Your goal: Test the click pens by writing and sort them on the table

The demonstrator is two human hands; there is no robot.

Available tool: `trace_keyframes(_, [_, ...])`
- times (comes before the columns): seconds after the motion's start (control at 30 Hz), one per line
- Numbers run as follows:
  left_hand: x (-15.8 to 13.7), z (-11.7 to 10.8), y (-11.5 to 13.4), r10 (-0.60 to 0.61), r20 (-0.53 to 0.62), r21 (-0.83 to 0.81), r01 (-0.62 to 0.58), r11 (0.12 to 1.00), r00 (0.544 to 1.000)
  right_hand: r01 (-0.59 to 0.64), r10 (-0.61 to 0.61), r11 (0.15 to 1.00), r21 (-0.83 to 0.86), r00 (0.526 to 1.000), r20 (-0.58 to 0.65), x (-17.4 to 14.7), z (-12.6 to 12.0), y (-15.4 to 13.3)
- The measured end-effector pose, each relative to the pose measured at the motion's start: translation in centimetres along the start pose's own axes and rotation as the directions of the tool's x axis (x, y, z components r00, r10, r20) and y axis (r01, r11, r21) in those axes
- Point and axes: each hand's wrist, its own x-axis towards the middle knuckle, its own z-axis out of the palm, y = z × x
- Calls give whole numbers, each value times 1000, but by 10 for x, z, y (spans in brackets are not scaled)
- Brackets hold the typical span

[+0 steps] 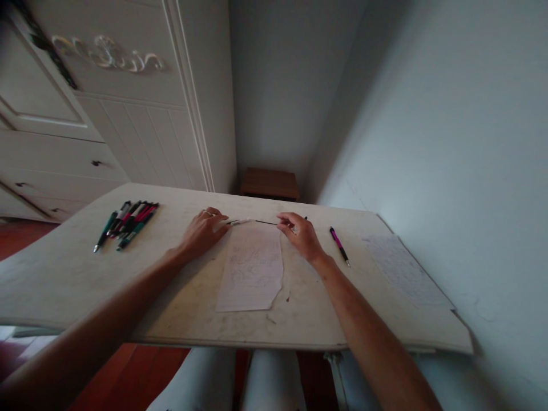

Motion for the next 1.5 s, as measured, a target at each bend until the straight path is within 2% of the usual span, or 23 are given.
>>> trace_keyframes(0.1, [2,1,-3,7,34,-21,-6,1000,999,-3,3,1000,-14,1000,-2,0,0,0])
trace_keyframes(0.17, [3,0,-5,2,19,-73,-1,997,1000,6,-6,1000,-31,1000,-6,0,0,0])
trace_keyframes(0.3, [7,-3,-11,-98,-63,-250,79,965,993,36,-38,996,-84,999,-19,1,-2,0])
trace_keyframes(0.4, [9,-5,-13,-176,-79,-377,134,916,981,53,-56,991,-120,998,-24,1,-4,1])
trace_keyframes(0.63, [11,-2,-10,-237,-55,-478,183,859,970,59,-64,988,-145,998,-30,0,-4,5])
trace_keyframes(1.3, [9,-3,-5,-150,-33,-459,119,880,988,60,-60,986,-152,998,6,0,-2,3])
trace_keyframes(1.5, [4,-5,10,-40,-2,-477,34,878,999,99,-94,985,-140,995,39,-1,1,0])
